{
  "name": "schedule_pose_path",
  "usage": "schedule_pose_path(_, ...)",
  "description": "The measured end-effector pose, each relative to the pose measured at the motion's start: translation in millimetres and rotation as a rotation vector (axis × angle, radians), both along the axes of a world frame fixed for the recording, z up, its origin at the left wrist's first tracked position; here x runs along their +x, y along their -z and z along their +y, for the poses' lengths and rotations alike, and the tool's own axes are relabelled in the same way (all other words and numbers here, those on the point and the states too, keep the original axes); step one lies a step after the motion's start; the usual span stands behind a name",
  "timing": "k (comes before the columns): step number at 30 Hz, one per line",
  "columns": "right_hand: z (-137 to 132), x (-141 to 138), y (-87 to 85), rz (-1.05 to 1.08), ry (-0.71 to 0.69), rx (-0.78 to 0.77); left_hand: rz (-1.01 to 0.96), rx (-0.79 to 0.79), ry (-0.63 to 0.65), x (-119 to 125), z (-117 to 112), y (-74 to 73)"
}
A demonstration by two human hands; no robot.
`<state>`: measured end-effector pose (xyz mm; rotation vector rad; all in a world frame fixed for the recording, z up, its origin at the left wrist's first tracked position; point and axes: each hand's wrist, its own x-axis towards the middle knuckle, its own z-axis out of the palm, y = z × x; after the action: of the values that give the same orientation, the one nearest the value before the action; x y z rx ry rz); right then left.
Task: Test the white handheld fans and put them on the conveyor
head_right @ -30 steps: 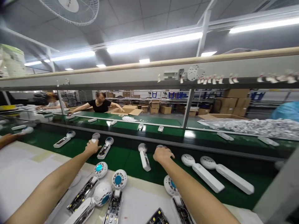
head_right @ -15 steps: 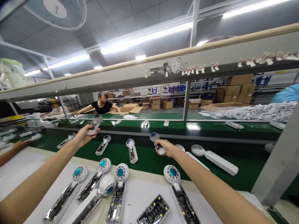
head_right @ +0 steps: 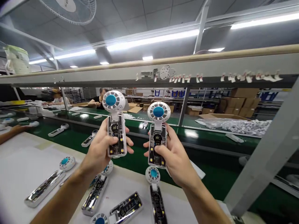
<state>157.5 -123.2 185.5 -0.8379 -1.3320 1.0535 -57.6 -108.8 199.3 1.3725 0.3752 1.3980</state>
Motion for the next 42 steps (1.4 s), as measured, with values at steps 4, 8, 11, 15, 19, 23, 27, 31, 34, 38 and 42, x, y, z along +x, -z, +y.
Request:
schedule_pose_path(4,-10,7,7.5,0.005,0.032,0.065,0.046,0.012,0.033,15,2,17.4)
schedule_pose_path(8,-6,6,7.5,0.016,-0.020,0.081,0.075,0.020,0.097,21,8,26.3)
schedule_pose_path(11,-2,5,7.6,0.037,-0.029,0.062,0.075,0.003,0.106,23,10,28.2)
schedule_pose_path(15,2,5,10.4,0.049,-0.046,0.095,0.078,-0.001,0.083,23,12,29.2)
schedule_pose_path(19,6,4,14.6,0.033,-0.067,0.110,0.072,0.015,0.079,23,16,30.0)
schedule_pose_path(23,9,2,16.8,0.025,-0.074,0.120,0.063,0.024,0.087,23,18,29.6)
schedule_pose_path(27,7,1,15.1,0.039,-0.090,0.090,0.055,-0.028,0.107,21,15,26.8)
schedule_pose_path(31,6,1,12.9,0.045,-0.110,0.086,0.064,-0.047,0.147,19,12,23.6)
schedule_pose_path(34,5,0,10.7,0.037,-0.099,0.089,0.052,-0.040,0.127,20,12,23.2)
schedule_pose_path(38,2,-3,7.2,0.053,-0.104,0.054,0.044,-0.062,0.120,23,13,24.5)
schedule_pose_path(42,3,-3,7.8,0.062,-0.114,0.044,0.016,-0.080,0.132,25,14,25.8)
